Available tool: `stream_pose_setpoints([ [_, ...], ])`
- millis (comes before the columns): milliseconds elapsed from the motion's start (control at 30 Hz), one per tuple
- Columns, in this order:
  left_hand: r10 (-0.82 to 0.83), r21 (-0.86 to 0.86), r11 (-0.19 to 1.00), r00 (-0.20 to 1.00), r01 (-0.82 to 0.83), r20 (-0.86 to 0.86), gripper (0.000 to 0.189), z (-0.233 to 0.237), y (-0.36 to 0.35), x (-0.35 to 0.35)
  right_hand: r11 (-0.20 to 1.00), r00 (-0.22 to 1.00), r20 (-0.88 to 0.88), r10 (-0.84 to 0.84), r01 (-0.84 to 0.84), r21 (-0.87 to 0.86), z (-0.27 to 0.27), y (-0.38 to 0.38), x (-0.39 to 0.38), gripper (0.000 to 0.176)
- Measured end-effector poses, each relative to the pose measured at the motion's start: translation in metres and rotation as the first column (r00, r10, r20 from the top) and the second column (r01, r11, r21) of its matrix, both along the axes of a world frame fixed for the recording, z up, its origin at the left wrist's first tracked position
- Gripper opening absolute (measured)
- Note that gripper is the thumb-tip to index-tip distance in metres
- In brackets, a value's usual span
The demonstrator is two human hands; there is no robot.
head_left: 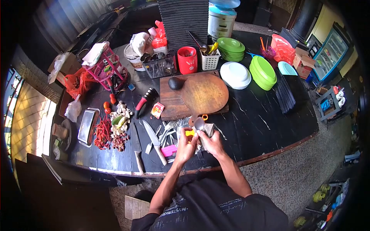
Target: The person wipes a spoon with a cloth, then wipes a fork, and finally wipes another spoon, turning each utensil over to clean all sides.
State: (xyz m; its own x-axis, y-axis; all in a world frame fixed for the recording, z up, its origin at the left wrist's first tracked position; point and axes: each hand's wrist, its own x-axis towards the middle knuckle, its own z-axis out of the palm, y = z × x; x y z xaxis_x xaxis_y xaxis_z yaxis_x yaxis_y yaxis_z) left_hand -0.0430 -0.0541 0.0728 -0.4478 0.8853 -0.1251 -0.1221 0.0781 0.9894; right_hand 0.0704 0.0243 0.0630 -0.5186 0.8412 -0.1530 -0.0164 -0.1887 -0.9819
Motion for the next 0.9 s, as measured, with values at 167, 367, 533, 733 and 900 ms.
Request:
stream_pose_setpoints([
  [167, 0.022, 0.053, 0.998, 0.999, -0.021, -0.029, 0.033, 0.041, 0.006, -0.018, 0.997, 0.998, 0.002, 0.061, -0.061, -0.051, -0.001, 0.005, 0.009, 0.024],
  [367, 0.176, 0.282, 0.948, 0.981, -0.146, -0.086, 0.009, 0.020, 0.019, -0.033, 0.950, 0.950, 0.028, 0.311, -0.311, 0.008, 0.009, -0.007, 0.010, 0.030],
  [533, 0.295, 0.316, 0.912, 0.953, -0.261, -0.065, 0.014, 0.026, 0.020, -0.036, 0.959, 0.961, 0.035, 0.275, -0.277, 0.057, 0.011, -0.022, 0.014, 0.027],
  [733, 0.384, 0.279, 0.883, 0.923, -0.376, 0.029, 0.011, 0.025, 0.014, -0.061, 0.943, 0.944, -0.018, 0.329, -0.327, 0.056, 0.029, -0.020, 0.027, 0.027],
  [900, 0.407, 0.284, 0.869, 0.912, -0.404, 0.053, 0.012, 0.022, 0.004, -0.076, 0.915, 0.925, 0.021, 0.378, -0.377, 0.145, 0.045, 0.007, 0.031, 0.025],
])
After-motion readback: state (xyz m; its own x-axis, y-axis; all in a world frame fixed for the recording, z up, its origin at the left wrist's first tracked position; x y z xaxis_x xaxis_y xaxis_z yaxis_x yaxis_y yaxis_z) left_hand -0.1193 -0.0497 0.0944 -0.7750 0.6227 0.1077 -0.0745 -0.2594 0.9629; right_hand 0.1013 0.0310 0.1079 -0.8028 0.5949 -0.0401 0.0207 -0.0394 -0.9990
